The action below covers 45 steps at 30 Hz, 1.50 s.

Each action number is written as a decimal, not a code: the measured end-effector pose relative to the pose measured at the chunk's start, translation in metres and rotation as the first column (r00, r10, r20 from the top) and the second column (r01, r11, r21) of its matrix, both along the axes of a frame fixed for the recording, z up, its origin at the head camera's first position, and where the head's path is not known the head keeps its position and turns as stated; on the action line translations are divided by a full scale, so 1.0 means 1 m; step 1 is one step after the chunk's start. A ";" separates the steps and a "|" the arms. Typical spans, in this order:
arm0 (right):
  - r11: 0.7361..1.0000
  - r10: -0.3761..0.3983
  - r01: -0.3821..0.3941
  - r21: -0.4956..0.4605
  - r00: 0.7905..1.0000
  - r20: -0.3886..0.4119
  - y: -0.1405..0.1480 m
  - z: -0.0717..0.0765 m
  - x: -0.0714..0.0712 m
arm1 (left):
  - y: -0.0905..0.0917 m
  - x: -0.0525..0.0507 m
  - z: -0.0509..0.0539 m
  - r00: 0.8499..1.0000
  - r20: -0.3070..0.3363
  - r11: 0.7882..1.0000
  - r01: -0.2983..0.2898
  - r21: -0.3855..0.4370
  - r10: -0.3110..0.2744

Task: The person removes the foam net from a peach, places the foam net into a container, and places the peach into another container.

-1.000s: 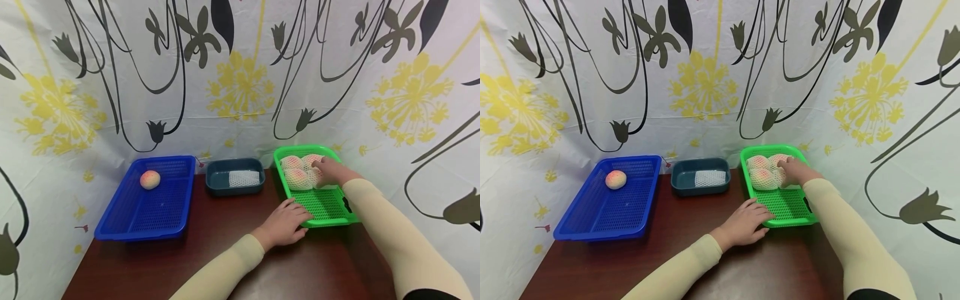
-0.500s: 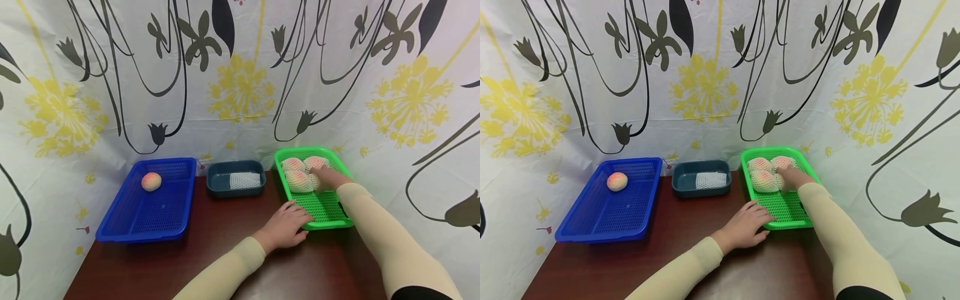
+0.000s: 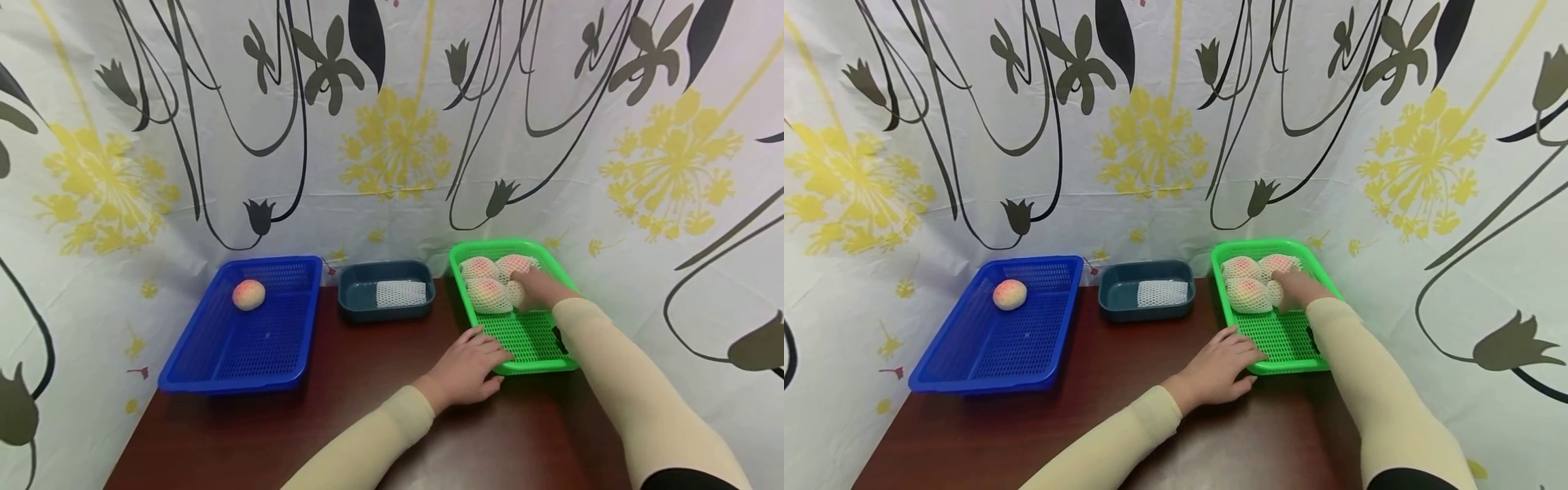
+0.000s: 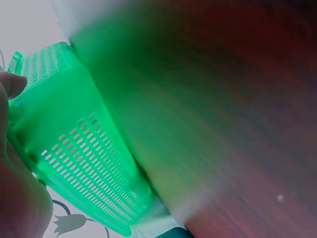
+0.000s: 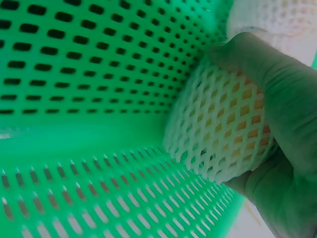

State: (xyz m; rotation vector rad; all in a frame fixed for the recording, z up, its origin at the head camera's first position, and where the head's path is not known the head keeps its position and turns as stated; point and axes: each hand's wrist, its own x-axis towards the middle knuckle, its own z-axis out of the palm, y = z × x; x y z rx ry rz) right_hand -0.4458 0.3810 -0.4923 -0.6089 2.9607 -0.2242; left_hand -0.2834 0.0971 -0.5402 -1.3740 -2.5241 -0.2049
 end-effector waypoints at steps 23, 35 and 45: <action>0.991 -0.098 0.077 -0.107 0.973 -0.209 0.001 0.064 0.033 | -0.001 0.003 0.002 0.999 0.041 1.000 -0.001 -0.003 0.001; 0.995 -0.014 -0.008 -0.102 0.977 -0.212 -0.035 0.062 0.054 | -0.021 0.000 0.021 0.985 0.150 0.980 0.051 0.194 -0.081; 0.980 0.136 -0.162 -0.120 0.970 -0.202 -0.106 0.082 0.101 | -0.101 -0.002 0.067 0.978 0.205 0.905 -0.051 0.423 -0.041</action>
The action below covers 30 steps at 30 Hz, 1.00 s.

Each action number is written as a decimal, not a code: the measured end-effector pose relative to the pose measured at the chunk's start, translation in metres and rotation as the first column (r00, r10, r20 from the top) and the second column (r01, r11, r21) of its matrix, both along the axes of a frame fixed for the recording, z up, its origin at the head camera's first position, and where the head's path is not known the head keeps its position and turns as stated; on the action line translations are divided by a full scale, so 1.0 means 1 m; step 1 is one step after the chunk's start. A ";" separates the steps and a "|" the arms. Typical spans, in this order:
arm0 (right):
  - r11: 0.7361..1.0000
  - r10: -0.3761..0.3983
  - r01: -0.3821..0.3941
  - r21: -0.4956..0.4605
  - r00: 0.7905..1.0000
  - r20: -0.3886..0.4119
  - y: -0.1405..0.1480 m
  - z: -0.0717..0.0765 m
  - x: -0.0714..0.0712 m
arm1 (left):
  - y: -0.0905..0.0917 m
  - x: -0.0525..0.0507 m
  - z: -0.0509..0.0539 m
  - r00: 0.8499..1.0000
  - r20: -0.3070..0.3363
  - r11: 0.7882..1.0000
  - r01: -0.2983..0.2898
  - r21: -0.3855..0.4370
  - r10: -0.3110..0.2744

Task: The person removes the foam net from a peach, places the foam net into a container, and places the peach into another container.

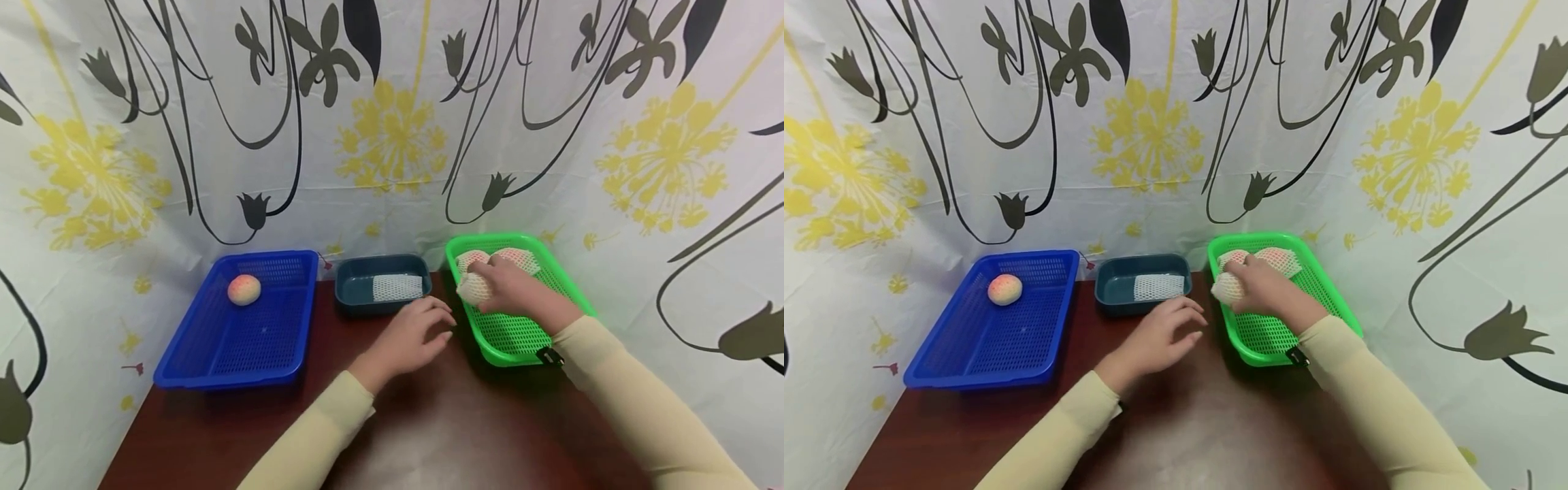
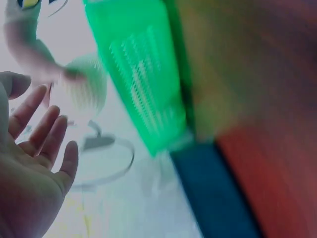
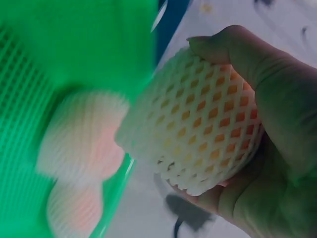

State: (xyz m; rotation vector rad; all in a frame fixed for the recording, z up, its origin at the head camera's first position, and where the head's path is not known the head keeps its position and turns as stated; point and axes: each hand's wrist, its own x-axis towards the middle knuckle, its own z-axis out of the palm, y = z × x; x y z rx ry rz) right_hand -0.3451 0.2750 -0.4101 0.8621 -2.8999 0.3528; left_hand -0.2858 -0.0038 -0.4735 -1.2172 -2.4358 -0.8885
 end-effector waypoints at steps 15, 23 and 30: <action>0.985 0.165 -0.169 0.040 0.983 0.084 -0.097 0.004 0.032 | -0.101 0.008 0.022 0.962 0.175 0.965 -0.231 0.124 0.208; 0.974 0.205 -0.212 0.081 0.975 0.082 -0.138 -0.004 0.037 | -0.125 0.006 0.015 0.940 0.228 0.939 -0.296 0.173 0.255; 0.970 0.208 -0.219 0.105 0.973 0.101 -0.162 -0.014 0.039 | -0.132 0.004 0.013 0.942 0.218 0.933 -0.298 0.204 0.254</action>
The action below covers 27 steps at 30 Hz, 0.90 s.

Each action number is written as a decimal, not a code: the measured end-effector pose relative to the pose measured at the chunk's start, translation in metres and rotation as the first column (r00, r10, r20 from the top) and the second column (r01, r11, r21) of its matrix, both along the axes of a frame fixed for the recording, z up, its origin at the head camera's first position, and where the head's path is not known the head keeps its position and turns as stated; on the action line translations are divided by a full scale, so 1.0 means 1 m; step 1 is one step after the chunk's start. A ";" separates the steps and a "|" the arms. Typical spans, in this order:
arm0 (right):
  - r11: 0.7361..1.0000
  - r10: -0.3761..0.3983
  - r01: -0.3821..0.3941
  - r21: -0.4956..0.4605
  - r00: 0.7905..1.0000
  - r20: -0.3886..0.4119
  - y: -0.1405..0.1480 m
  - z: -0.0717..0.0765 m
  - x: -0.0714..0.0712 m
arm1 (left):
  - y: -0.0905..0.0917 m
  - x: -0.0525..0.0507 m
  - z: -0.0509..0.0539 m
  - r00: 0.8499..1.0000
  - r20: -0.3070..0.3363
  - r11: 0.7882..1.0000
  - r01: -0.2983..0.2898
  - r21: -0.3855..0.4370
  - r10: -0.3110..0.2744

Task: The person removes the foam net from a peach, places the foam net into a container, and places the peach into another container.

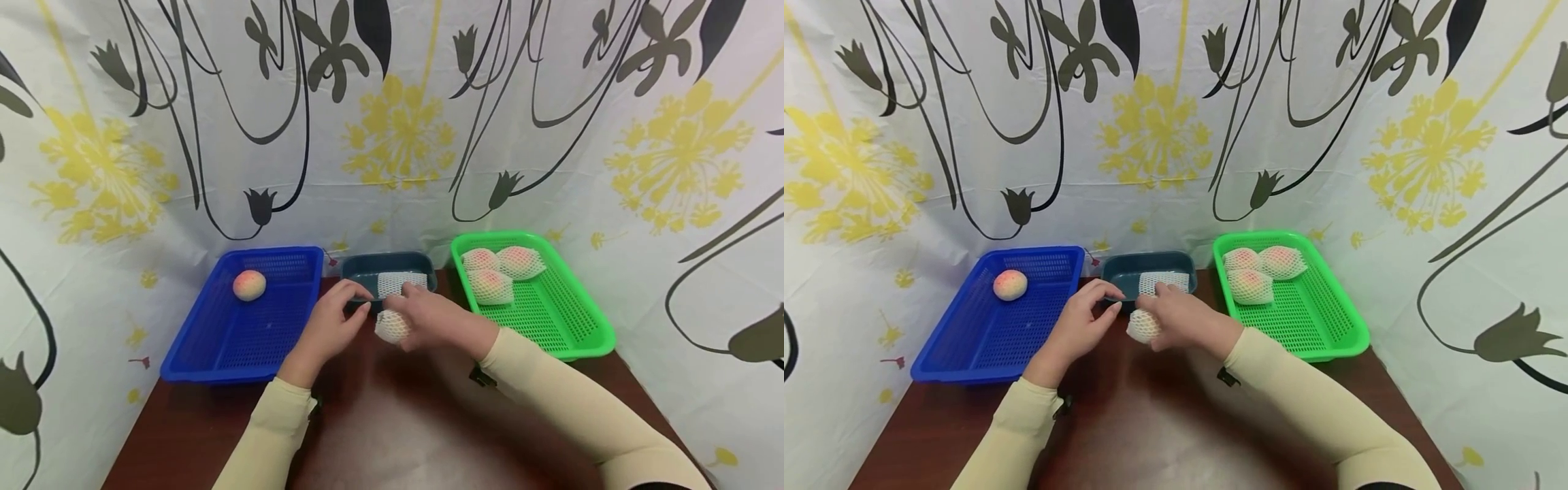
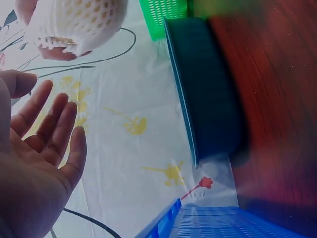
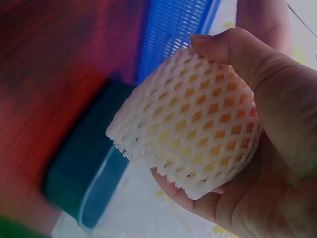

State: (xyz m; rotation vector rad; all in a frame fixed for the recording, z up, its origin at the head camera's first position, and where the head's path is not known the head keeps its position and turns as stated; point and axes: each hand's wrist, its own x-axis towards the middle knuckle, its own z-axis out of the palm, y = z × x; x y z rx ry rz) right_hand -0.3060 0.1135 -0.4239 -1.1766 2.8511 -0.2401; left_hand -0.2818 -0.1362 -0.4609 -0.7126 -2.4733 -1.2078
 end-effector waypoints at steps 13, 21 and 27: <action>0.996 -0.028 0.027 0.089 1.000 0.012 -0.014 -0.052 0.001 | 0.006 0.000 -0.005 1.000 -0.001 0.999 -0.004 -0.052 0.004; 0.995 -0.023 0.019 0.100 0.999 0.042 -0.021 -0.071 0.004 | 0.010 0.002 -0.009 1.000 0.016 0.997 -0.005 -0.073 0.007; 0.993 0.003 -0.004 0.114 1.000 0.014 -0.026 -0.090 0.005 | 0.010 0.001 -0.010 0.999 0.036 0.998 0.026 -0.059 -0.024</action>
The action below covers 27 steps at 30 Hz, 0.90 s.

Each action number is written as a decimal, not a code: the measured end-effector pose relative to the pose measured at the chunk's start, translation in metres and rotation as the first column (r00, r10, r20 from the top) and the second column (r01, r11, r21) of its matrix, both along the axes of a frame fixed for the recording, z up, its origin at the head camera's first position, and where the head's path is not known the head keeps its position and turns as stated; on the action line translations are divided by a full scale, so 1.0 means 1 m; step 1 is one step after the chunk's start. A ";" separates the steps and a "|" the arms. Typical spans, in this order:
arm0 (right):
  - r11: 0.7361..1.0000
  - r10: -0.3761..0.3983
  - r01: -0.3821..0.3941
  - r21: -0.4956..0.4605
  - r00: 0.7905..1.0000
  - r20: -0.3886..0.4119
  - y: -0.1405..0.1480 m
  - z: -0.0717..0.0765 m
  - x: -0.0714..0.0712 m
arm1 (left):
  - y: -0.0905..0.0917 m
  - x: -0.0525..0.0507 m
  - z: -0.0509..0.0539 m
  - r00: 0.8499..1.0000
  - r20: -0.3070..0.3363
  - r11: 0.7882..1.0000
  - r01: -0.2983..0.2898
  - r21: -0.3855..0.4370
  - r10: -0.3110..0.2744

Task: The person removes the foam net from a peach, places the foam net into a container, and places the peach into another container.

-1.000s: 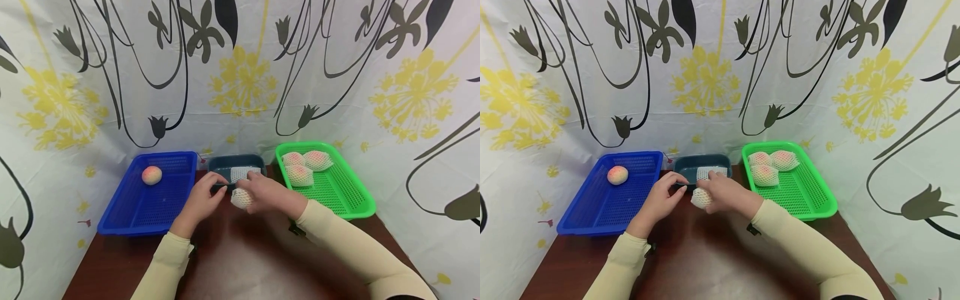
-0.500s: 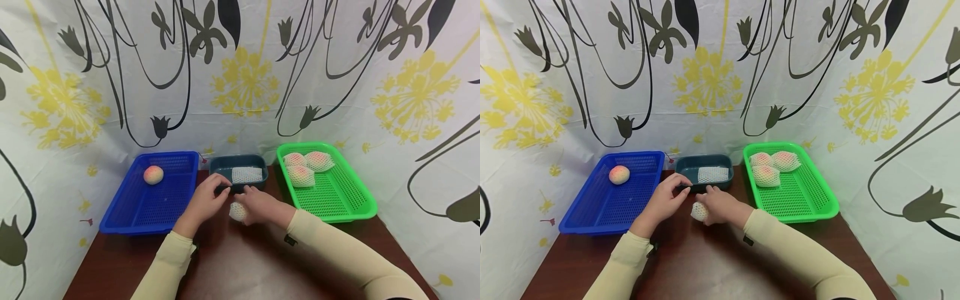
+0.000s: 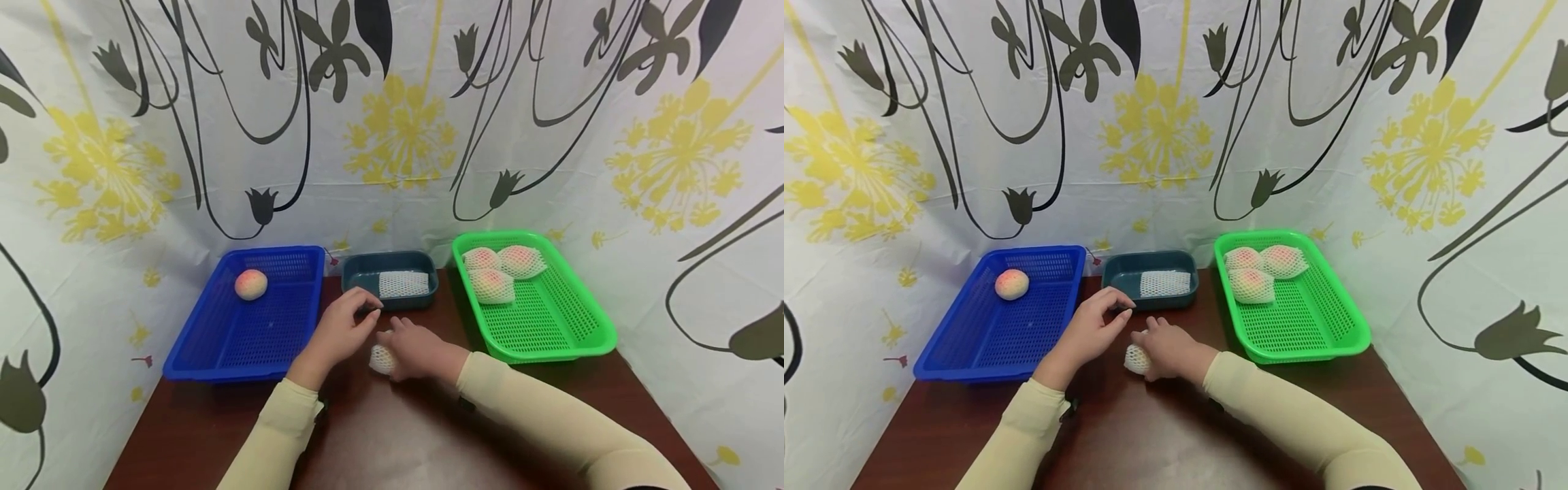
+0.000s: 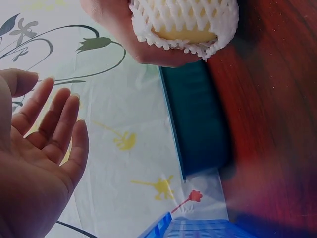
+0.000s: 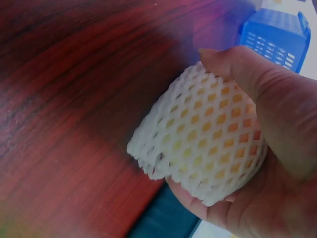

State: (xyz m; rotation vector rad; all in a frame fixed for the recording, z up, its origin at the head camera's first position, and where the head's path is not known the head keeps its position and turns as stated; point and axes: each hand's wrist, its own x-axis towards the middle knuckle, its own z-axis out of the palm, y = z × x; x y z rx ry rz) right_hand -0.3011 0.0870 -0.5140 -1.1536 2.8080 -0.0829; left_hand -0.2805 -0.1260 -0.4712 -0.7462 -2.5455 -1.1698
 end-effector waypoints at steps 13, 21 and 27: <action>0.998 -0.022 0.027 0.057 0.996 -0.087 -0.006 -0.004 0.008 | 0.003 0.002 0.000 0.999 0.047 1.000 0.013 0.011 -0.013; 0.993 -0.037 0.033 -0.117 0.999 -0.035 0.006 0.002 0.012 | 0.005 0.004 -0.006 0.987 0.162 0.986 -0.036 0.161 0.009; 0.856 -0.059 0.144 -0.496 0.982 0.182 0.032 0.007 0.014 | 0.005 0.008 -0.010 0.974 0.218 0.968 -0.110 0.227 0.059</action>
